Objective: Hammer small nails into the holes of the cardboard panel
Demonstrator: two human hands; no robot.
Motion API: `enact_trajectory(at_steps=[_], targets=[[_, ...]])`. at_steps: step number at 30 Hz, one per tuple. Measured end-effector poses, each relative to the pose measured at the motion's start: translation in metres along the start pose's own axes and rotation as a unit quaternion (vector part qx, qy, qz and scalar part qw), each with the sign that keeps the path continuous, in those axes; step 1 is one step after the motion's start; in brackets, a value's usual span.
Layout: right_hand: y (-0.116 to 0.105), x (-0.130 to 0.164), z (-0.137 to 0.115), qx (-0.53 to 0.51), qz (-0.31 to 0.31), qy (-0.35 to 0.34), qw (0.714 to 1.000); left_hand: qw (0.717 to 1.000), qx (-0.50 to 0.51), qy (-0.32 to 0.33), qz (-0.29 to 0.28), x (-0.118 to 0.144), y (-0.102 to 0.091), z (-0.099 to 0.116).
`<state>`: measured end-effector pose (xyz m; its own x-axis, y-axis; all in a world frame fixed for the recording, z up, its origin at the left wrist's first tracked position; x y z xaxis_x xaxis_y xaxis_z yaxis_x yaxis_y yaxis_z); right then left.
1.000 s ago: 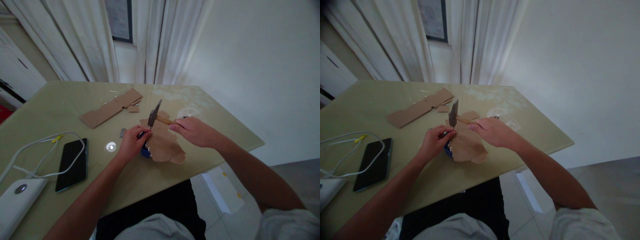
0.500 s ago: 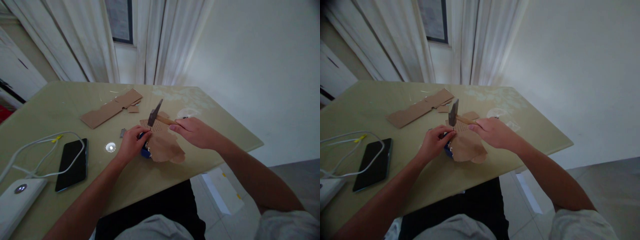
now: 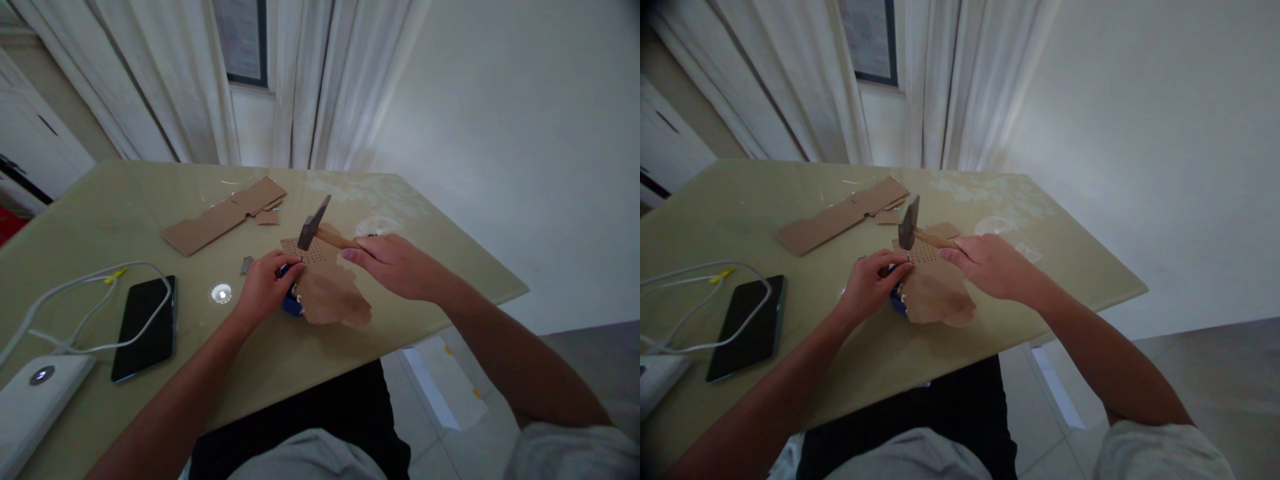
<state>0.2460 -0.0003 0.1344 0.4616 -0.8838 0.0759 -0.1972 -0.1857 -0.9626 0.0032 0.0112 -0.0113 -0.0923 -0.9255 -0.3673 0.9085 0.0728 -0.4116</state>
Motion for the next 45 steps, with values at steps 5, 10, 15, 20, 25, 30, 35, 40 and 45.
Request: enact_trajectory(at_steps=[5, 10, 15, 20, 25, 30, 35, 40, 45], targets=[[0.002, 0.003, 0.000, 0.006, -0.016, 0.005, 1.000, 1.000, 0.002, 0.006, 0.003, 0.001, 0.000, 0.000], [0.007, 0.005, 0.001, 0.002, -0.026, 0.006, 1.000, 1.000, 0.012, 0.013, 0.007, 0.000, -0.004, 0.000], [0.000, 0.006, 0.004, -0.004, 0.003, 0.005, 1.000, 0.999, 0.024, -0.011, 0.026, -0.002, -0.009, -0.006], [0.000, 0.006, 0.008, -0.009, 0.007, 0.013, 1.000, 0.989, 0.079, -0.111, 0.063, -0.003, -0.008, -0.018], [0.003, 0.005, 0.010, -0.021, 0.008, 0.011, 1.000, 0.968, 0.203, -0.141, 0.038, -0.003, 0.003, -0.017], [0.003, 0.005, 0.010, -0.023, 0.007, 0.013, 1.000, 0.962, 0.219, -0.157, 0.051, -0.001, 0.003, -0.016], [0.003, 0.004, 0.009, -0.026, 0.005, 0.015, 1.000, 0.966, 0.193, -0.161, 0.053, 0.000, 0.002, -0.016], [0.005, 0.003, 0.008, -0.027, 0.000, 0.017, 0.999, 0.968, 0.184, -0.160, 0.056, 0.000, 0.006, -0.018], [0.003, 0.000, 0.007, -0.020, 0.002, 0.014, 1.000, 0.983, 0.115, -0.104, 0.095, 0.002, 0.000, -0.012]])
Point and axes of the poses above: each hand's wrist, its own x-axis away from the middle knuckle, its own y-axis out of the palm, z = x × y, the point moved 2 cm from there along -x, towards the middle knuckle, and after that the axes turned 1 degree about -y, right-handed, at the moved point
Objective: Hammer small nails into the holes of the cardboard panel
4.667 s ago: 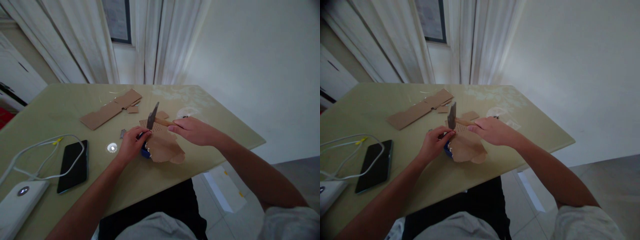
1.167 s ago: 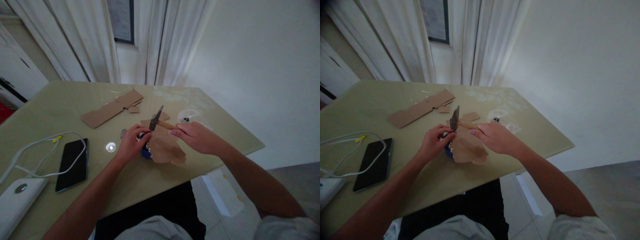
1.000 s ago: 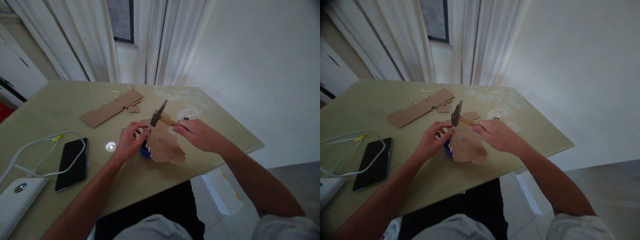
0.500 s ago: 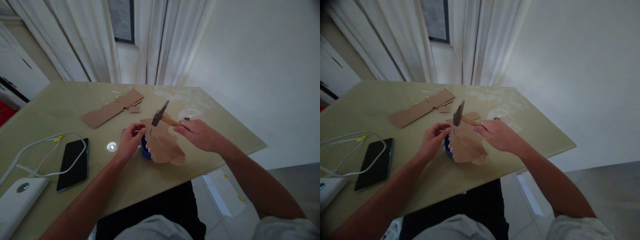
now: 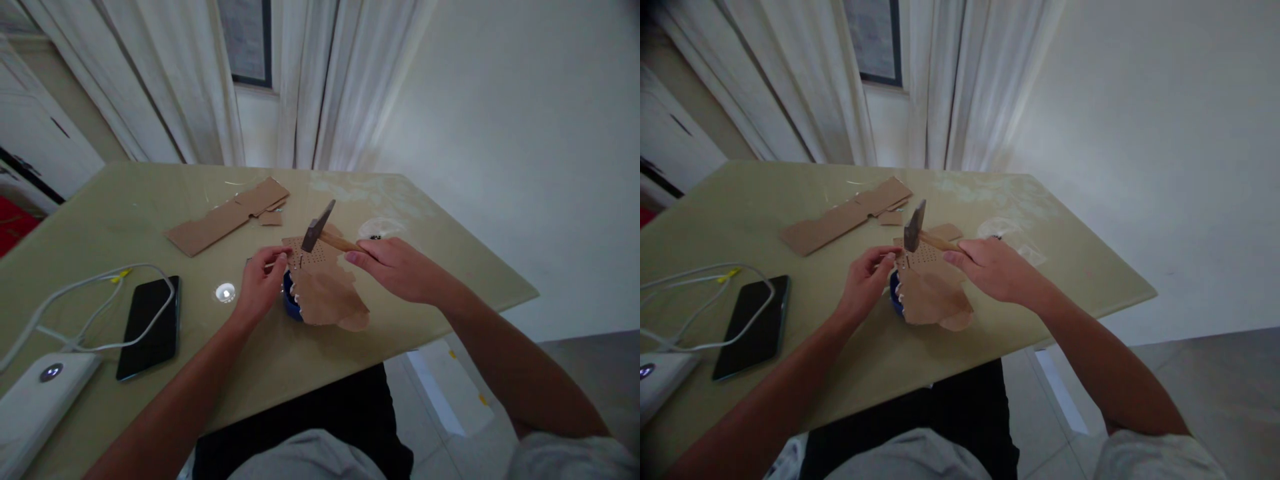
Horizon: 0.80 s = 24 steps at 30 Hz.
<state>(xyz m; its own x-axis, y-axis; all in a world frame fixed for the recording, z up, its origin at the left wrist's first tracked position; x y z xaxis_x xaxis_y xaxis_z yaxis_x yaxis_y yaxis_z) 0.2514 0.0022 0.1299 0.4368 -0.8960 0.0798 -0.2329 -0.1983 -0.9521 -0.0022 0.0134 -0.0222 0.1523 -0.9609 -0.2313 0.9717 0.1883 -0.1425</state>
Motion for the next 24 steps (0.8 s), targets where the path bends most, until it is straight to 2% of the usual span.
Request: enact_trajectory(at_steps=[4, 8, 19, 24], targets=[[-0.004, -0.003, -0.003, 0.007, -0.005, -0.004, 1.000, 0.987, -0.102, 0.121, 0.029, 0.007, -0.005, 0.013], [-0.008, -0.003, -0.006, 0.008, -0.002, -0.008, 1.000, 0.973, -0.136, 0.185, -0.002, 0.010, 0.000, 0.015], [-0.011, 0.001, -0.005, 0.016, 0.014, -0.019, 1.000, 0.973, -0.144, 0.178, -0.020, 0.006, 0.004, 0.010], [-0.001, -0.002, -0.004, 0.026, -0.021, -0.011, 0.999, 0.972, -0.147, 0.182, -0.020, 0.006, 0.003, 0.012]])
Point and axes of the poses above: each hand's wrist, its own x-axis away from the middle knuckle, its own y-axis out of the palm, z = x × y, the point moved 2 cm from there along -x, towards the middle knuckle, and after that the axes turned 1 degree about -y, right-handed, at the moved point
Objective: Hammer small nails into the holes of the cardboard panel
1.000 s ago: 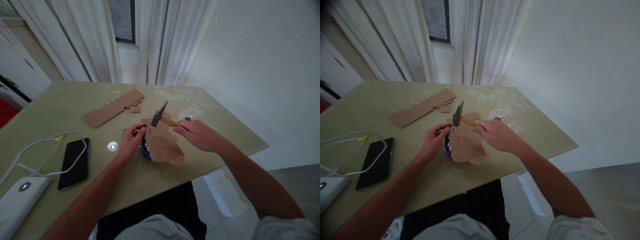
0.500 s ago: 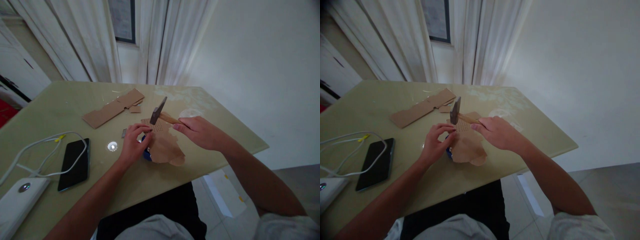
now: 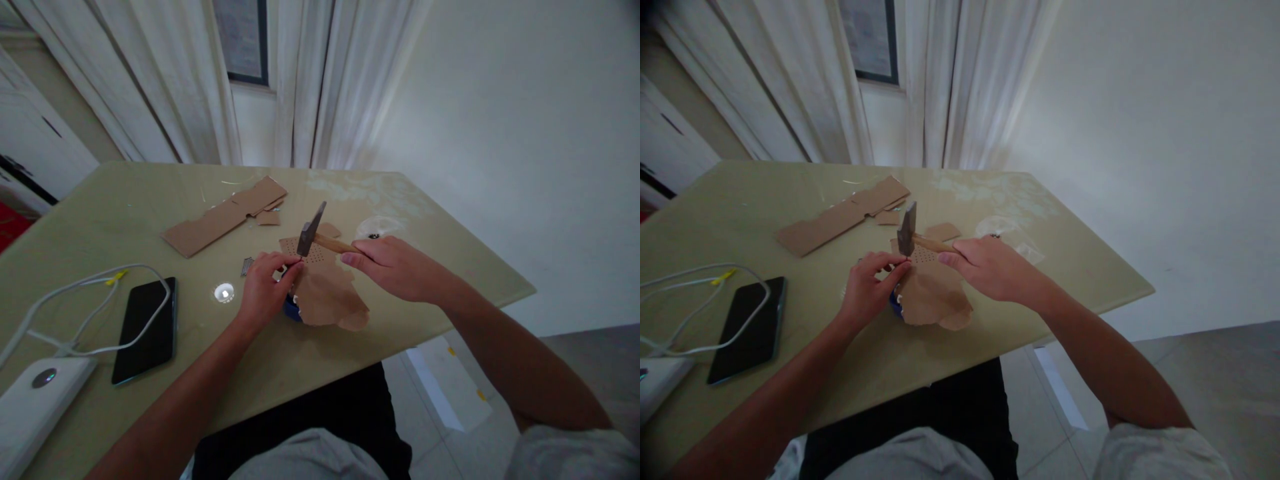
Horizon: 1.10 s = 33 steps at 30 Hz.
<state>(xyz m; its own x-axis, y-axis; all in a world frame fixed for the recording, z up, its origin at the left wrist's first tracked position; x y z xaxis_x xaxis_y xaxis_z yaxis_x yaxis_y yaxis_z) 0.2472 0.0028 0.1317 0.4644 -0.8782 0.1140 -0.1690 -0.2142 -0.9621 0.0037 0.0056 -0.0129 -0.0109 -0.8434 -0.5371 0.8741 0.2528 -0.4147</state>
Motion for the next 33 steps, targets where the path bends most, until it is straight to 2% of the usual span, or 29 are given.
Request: enact_trajectory(at_steps=[3, 9, 14, 20, 25, 30, 33], targets=[[0.0020, -0.0005, -0.0001, 0.008, -0.014, -0.003, 1.000, 1.000, -0.001, -0.009, 0.002, 0.0001, -0.0002, 0.0003], [-0.0047, -0.0002, -0.0022, -0.014, 0.014, -0.008, 1.000, 1.000, 0.004, -0.024, -0.003, 0.0003, 0.0004, -0.0007], [0.0021, -0.0034, -0.0021, -0.001, -0.024, 0.005, 1.000, 1.000, 0.001, -0.024, 0.006, 0.0009, 0.0008, -0.0006], [-0.0028, -0.0016, -0.0022, -0.013, 0.002, -0.002, 1.000, 1.000, 0.006, -0.030, -0.001, 0.0013, 0.0010, -0.0007], [0.0013, -0.0034, -0.0040, -0.004, -0.024, 0.004, 1.000, 1.000, 0.000, -0.028, -0.001, 0.0013, 0.0008, -0.0011], [-0.0028, -0.0031, -0.0035, -0.027, 0.003, 0.004, 1.000, 1.000, 0.008, -0.026, -0.009, 0.0004, 0.0002, 0.0000], [0.0004, -0.0042, -0.0040, -0.022, -0.006, 0.008, 1.000, 1.000, 0.006, -0.025, -0.013, 0.0005, 0.0004, -0.0004]])
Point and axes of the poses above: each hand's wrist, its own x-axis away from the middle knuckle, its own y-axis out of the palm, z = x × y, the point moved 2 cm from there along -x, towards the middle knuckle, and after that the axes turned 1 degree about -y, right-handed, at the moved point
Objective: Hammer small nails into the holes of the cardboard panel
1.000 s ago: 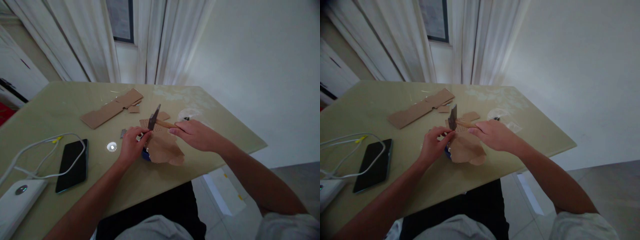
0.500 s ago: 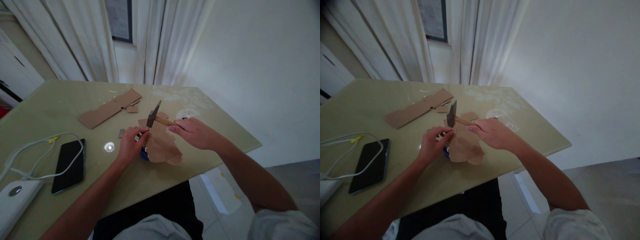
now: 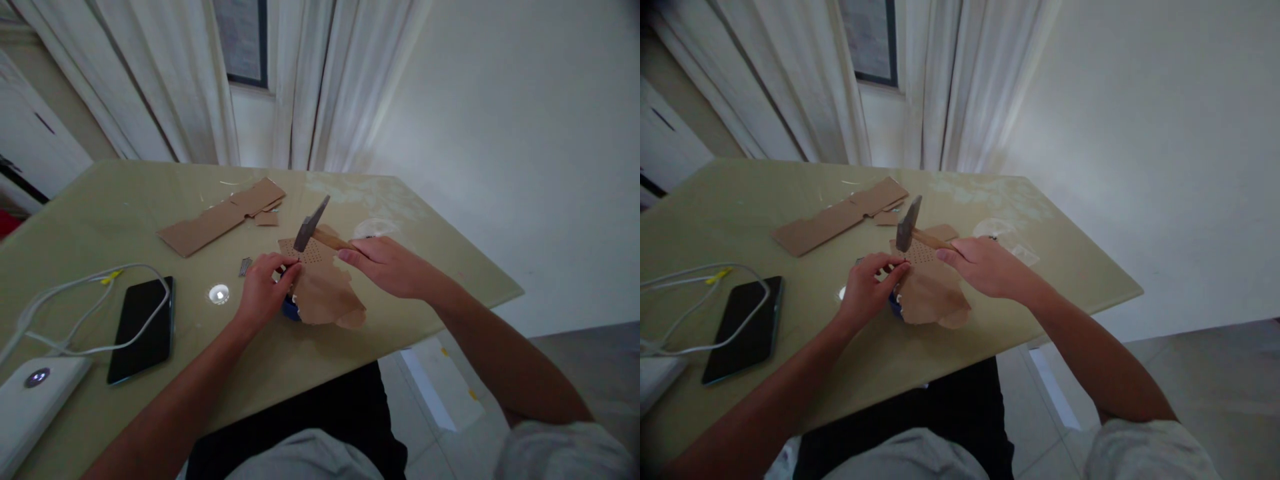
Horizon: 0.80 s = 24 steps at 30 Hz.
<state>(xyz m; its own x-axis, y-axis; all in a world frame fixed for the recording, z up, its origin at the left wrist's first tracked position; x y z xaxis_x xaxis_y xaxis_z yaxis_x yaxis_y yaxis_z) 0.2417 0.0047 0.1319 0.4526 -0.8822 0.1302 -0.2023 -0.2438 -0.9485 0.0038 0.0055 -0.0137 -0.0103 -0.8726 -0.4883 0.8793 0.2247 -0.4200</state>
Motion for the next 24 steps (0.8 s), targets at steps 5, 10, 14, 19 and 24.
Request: enact_trajectory(at_steps=[5, 10, 14, 19, 24], targets=[[0.004, 0.001, -0.001, 0.020, -0.017, -0.003, 1.000, 1.000, -0.008, 0.010, 0.008, 0.001, 0.001, -0.001], [-0.003, 0.004, -0.001, -0.009, 0.017, -0.006, 1.000, 1.000, 0.004, -0.001, 0.003, 0.002, 0.002, 0.000], [0.005, 0.006, 0.001, 0.014, -0.002, -0.004, 1.000, 1.000, -0.004, -0.003, 0.008, 0.003, 0.002, -0.002], [0.008, 0.010, 0.003, -0.001, 0.017, -0.005, 1.000, 1.000, -0.017, -0.003, 0.015, 0.003, 0.003, -0.009], [0.012, 0.006, 0.002, -0.006, 0.002, 0.004, 1.000, 1.000, -0.017, 0.002, -0.001, 0.003, 0.002, -0.012]])
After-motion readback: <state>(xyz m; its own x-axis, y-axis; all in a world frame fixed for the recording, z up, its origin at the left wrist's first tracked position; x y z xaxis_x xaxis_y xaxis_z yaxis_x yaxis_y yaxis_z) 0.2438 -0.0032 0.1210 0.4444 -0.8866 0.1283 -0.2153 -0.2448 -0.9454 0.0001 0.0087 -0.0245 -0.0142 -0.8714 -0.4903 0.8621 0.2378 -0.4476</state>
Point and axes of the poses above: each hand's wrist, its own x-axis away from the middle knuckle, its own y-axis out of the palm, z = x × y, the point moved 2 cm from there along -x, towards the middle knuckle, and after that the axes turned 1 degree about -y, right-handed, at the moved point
